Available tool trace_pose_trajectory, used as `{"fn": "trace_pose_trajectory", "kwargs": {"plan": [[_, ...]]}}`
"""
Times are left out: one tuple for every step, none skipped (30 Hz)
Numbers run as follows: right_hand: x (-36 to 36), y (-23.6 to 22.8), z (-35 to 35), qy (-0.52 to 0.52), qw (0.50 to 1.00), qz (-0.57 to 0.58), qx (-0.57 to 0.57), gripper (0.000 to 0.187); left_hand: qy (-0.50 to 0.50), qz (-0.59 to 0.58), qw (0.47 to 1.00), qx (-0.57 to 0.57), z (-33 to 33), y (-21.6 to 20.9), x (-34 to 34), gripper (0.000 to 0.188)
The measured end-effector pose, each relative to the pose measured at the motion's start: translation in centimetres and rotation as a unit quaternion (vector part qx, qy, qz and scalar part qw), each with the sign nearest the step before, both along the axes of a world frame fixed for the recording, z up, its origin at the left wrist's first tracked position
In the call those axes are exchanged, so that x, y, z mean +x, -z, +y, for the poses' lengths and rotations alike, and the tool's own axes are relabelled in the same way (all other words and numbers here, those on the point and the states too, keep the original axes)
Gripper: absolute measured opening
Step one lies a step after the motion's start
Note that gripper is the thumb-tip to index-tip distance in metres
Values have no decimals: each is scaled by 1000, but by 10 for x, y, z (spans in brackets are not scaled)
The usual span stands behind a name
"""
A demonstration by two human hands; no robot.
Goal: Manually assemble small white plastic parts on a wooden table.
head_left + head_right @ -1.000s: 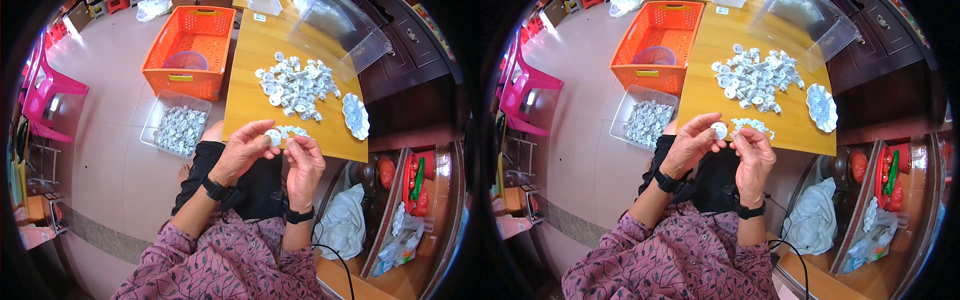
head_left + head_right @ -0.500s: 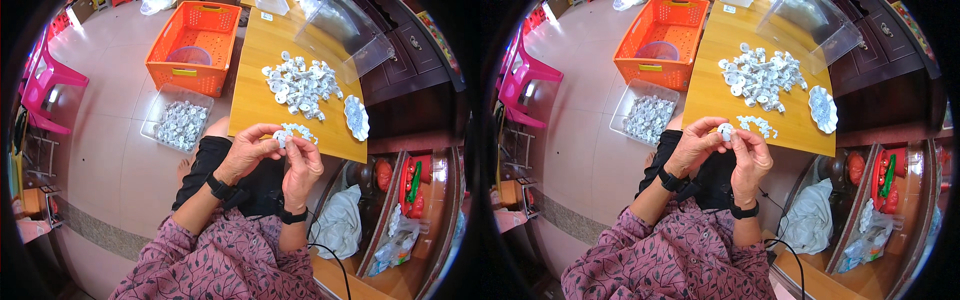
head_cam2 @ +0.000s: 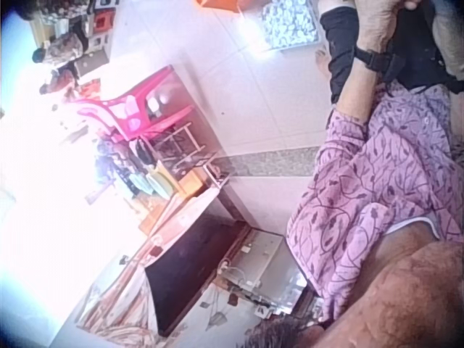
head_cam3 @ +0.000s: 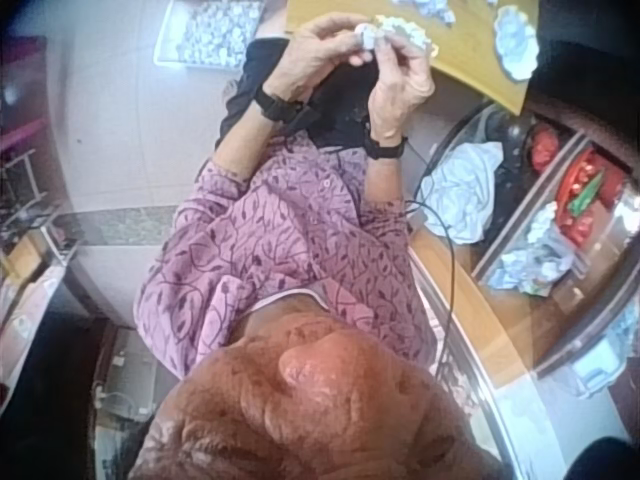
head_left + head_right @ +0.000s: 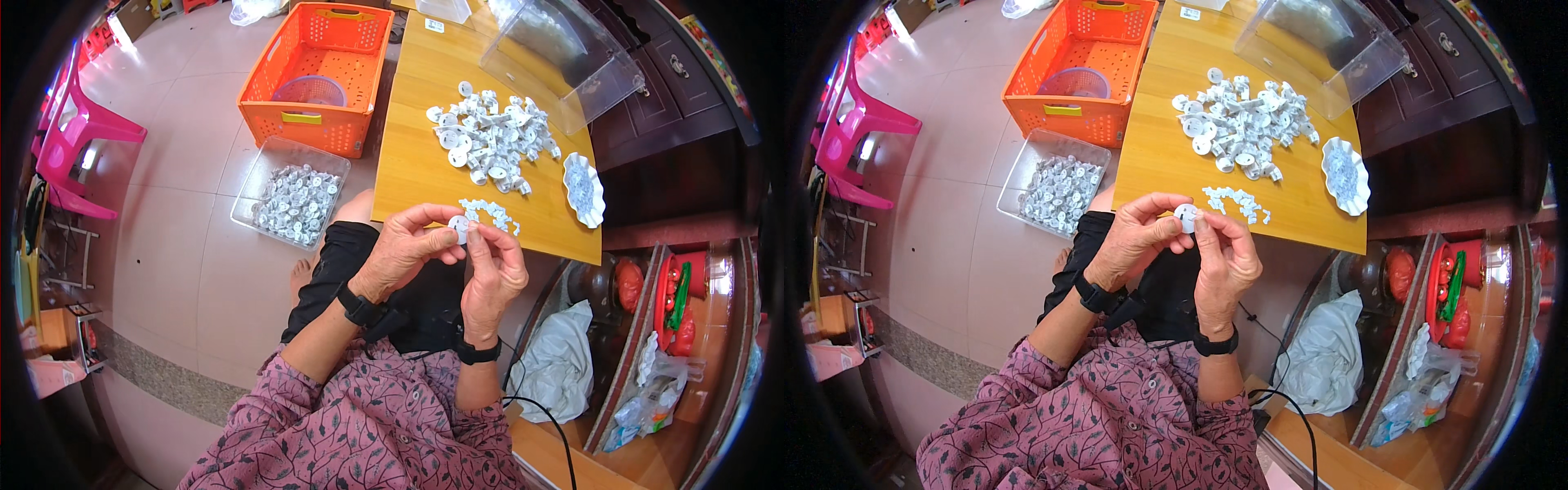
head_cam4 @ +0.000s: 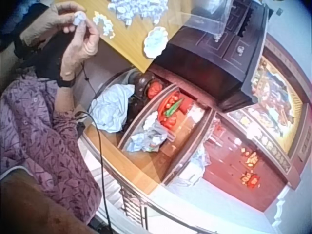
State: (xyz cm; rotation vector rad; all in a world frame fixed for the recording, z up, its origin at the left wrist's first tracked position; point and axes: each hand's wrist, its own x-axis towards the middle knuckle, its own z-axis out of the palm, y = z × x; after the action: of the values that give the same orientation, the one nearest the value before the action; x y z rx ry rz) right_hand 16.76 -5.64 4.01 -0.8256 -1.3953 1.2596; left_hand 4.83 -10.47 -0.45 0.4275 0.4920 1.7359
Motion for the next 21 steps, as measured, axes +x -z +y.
{"fn": "trace_pose_trajectory", "kwargs": {"plan": [[0,0,-1,0,1000,0,-1,6,-3,4,1000,-1,0,0,0,32],[1,1,-2,-1,1000,-3,4,7,-5,8,1000,-2,0,1,0,31],[1,1,-2,-2,1000,-6,8,7,-5,8,1000,-2,0,1,1,31],[2,2,-3,-2,1000,-6,8,7,-5,9,1000,-1,0,1,1,31],[2,2,-3,-2,1000,-18,22,8,-5,11,1000,1,0,2,1,31],[3,3,-3,-2,999,-30,35,8,-4,11,1000,1,0,1,1,31],[3,3,-3,-1,999,-29,35,8,-5,17,1000,-6,0,0,1,31],[5,4,-2,-2,997,-56,58,9,-7,23,1000,-13,0,-1,2,30],[5,5,-2,-3,993,-82,80,10,-6,23,1000,-15,0,0,1,30],[6,5,-1,-3,993,-82,79,10,-6,33,999,-20,0,0,1,30],[7,5,-1,1,984,-129,124,12,-6,43,999,-26,0,1,1,29],[7,4,-1,5,970,-176,170,13,-6,43,999,-26,-1,1,1,29],[7,5,-1,6,970,-175,170,13,-7,45,999,-29,-1,1,1,28],[7,5,0,10,965,-178,190,13,-8,46,998,-31,-1,1,2,28],[6,6,0,13,961,-182,209,13,-8,46,998,-32,-1,1,1,28],[6,4,0,13,961,-182,209,13,-7,52,998,-36,-1,1,1,27],[7,2,0,1,963,-176,203,11,-6,58,997,-41,-2,1,0,27],[8,0,0,-10,965,-170,197,10,-5,58,997,-41,-1,1,0,27],[9,-1,1,-9,965,-170,197,10,-7,59,997,-43,-1,1,-1,27],[11,-2,1,-19,967,-170,189,10,-9,59,997,-46,-1,1,-1,27],[13,-2,2,-28,968,-170,181,9,-7,60,997,-46,0,1,-1,27]]}}
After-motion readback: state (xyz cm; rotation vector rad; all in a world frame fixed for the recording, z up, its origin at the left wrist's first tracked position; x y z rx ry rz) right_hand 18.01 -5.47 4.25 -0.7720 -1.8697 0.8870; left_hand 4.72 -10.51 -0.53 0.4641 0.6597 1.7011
